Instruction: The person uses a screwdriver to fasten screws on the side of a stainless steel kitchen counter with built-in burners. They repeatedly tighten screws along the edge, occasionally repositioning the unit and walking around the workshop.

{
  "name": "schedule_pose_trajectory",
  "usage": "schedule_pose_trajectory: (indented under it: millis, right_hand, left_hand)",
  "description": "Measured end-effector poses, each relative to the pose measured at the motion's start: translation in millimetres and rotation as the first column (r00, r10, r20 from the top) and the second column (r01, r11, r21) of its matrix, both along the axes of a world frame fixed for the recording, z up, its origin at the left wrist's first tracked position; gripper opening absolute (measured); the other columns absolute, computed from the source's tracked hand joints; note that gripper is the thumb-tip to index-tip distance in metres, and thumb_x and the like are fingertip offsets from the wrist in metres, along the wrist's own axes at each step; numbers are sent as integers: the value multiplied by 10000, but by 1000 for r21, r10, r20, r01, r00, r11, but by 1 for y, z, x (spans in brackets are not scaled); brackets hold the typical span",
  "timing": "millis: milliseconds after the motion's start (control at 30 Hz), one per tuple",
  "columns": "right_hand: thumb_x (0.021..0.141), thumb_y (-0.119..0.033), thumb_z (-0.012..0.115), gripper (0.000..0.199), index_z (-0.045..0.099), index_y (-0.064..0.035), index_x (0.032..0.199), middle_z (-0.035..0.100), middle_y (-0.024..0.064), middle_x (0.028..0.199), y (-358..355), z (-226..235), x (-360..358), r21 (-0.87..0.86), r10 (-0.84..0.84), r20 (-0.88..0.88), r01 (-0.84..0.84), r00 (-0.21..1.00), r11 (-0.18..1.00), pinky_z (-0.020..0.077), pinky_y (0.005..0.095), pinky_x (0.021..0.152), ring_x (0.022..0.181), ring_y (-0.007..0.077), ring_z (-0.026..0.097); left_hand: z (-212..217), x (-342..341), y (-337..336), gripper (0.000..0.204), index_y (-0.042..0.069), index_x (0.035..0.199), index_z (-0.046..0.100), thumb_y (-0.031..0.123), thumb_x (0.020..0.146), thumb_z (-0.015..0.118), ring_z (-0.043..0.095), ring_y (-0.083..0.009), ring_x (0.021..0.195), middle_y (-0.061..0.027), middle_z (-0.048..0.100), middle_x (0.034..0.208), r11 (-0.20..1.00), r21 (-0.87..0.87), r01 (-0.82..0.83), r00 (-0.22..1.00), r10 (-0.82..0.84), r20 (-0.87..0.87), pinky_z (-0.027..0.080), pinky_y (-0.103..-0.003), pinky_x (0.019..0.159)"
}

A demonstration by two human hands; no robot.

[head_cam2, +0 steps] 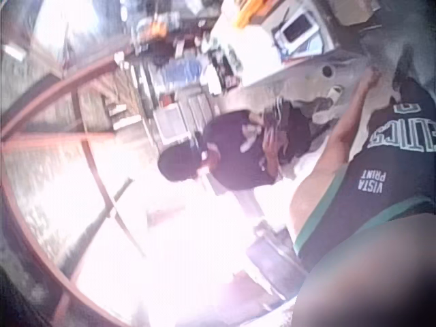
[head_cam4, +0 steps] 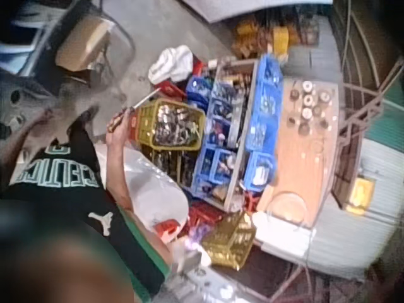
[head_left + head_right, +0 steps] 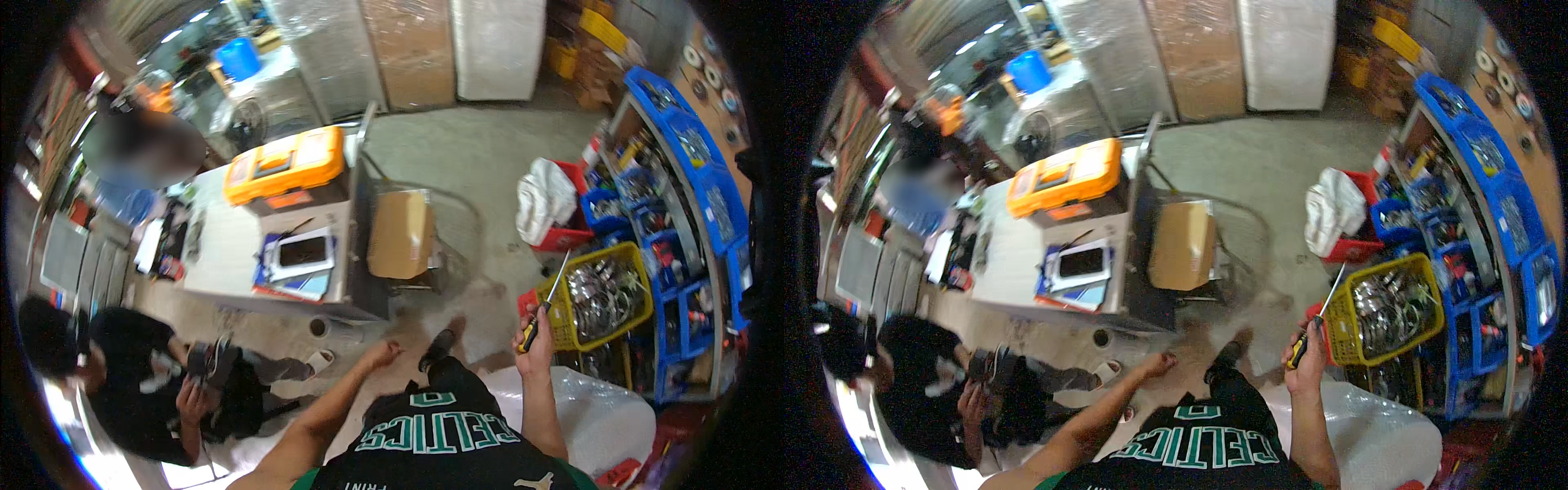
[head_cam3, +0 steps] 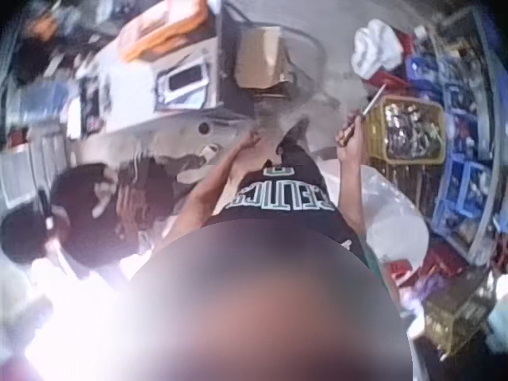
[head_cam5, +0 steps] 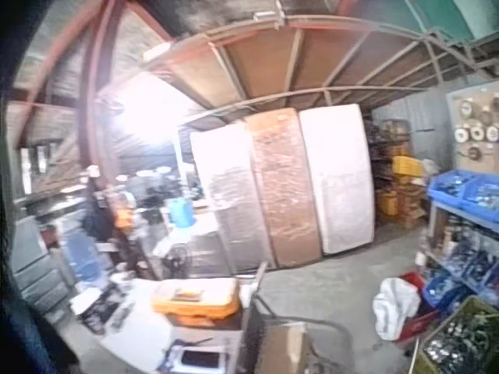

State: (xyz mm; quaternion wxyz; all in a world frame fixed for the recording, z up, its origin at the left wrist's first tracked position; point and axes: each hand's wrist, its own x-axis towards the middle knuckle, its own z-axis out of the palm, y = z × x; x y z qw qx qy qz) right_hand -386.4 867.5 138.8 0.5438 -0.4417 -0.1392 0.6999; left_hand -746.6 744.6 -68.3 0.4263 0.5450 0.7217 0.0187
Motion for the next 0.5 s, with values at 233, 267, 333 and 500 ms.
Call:
schedule_pose_trajectory:
  millis: [233,267,333,500]
  right_hand:
    - [999,-243,621,191,615,-98,1124,566,11,753,62,44,36,48,-128,298,119,946,992,418,270,409,482,104,503]
    - [998,-242,622,191,612,-97,1122,567,11,753,68,46,40,52,-154,317,145,936,988,417,269,409,481,105,502]
    - [993,-243,629,199,604,-96,1124,564,11,749,79,43,52,38,-222,317,221,922,974,413,269,408,481,108,502]
    - [987,-301,630,242,592,-96,1109,534,5,714,115,2,79,-57,-398,286,430,872,901,409,274,416,488,117,501]
  left_hand:
    - [2,-48,230,468,77,1246,662,441,983,531,690,-324,1036,-192,720,1109,996,78,43,969,-61,239,518,-431,937]
    - [-7,-37,247,514,68,1277,640,473,989,506,668,-329,1083,-200,699,1160,994,-66,-89,913,108,394,492,-430,979]
    - [-30,-10,281,608,51,1340,596,536,1002,456,625,-337,1178,-217,656,1260,888,-410,-208,743,416,525,441,-427,1063]
    - [-49,64,364,701,17,1310,618,602,939,516,584,-412,1236,-236,619,1324,859,-296,419,871,-472,-138,431,-482,1074]
